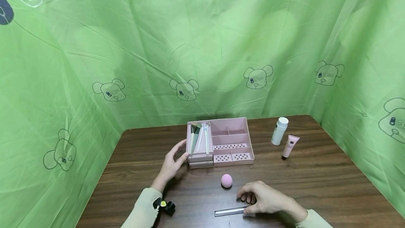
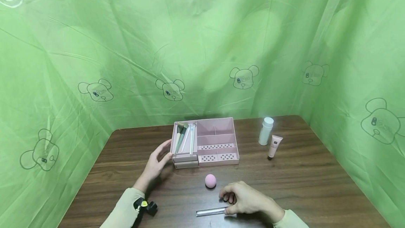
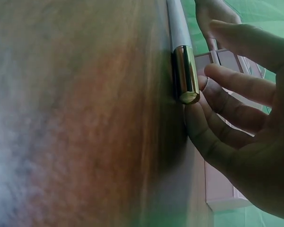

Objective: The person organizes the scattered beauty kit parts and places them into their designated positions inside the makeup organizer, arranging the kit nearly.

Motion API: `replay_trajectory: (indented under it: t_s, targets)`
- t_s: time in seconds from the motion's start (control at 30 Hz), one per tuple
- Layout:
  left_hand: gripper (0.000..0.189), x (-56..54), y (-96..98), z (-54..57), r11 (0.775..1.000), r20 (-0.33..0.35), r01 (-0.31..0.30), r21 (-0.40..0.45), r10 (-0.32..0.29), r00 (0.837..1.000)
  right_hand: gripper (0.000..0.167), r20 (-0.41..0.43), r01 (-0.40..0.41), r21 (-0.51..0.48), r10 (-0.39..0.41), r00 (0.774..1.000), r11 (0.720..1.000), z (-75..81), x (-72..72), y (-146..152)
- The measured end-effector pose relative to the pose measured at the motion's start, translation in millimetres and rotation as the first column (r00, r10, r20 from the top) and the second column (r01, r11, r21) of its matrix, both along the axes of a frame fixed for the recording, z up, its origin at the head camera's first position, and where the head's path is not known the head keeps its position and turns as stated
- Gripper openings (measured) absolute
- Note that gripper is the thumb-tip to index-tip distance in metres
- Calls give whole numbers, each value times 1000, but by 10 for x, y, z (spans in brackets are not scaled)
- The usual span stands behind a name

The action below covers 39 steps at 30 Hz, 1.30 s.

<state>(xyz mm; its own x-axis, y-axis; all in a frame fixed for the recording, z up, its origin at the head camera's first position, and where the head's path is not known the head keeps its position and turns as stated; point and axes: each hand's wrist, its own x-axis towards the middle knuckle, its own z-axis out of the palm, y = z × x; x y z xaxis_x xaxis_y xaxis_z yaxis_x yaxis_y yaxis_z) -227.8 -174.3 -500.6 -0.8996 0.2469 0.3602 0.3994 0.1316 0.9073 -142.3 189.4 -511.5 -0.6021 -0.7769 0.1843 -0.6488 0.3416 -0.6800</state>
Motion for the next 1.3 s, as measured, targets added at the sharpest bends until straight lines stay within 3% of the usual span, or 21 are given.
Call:
replay_trajectory:
  t_s: [0.5,0.77,1.3]
  targets:
    - [51,-1,0,-12,1000,-39,-7,-14,6,999,33,-58,-19,52,22,998,998,-12,23,-25]
    - [51,-4,3,-12,1000,-49,-10,-14,10,999,23,-149,-2,89,15,989,996,-51,16,-42]
    - [52,-1,-1,8,1000,-30,5,2,-5,1000,24,-116,-17,30,21,993,999,-53,8,-25]
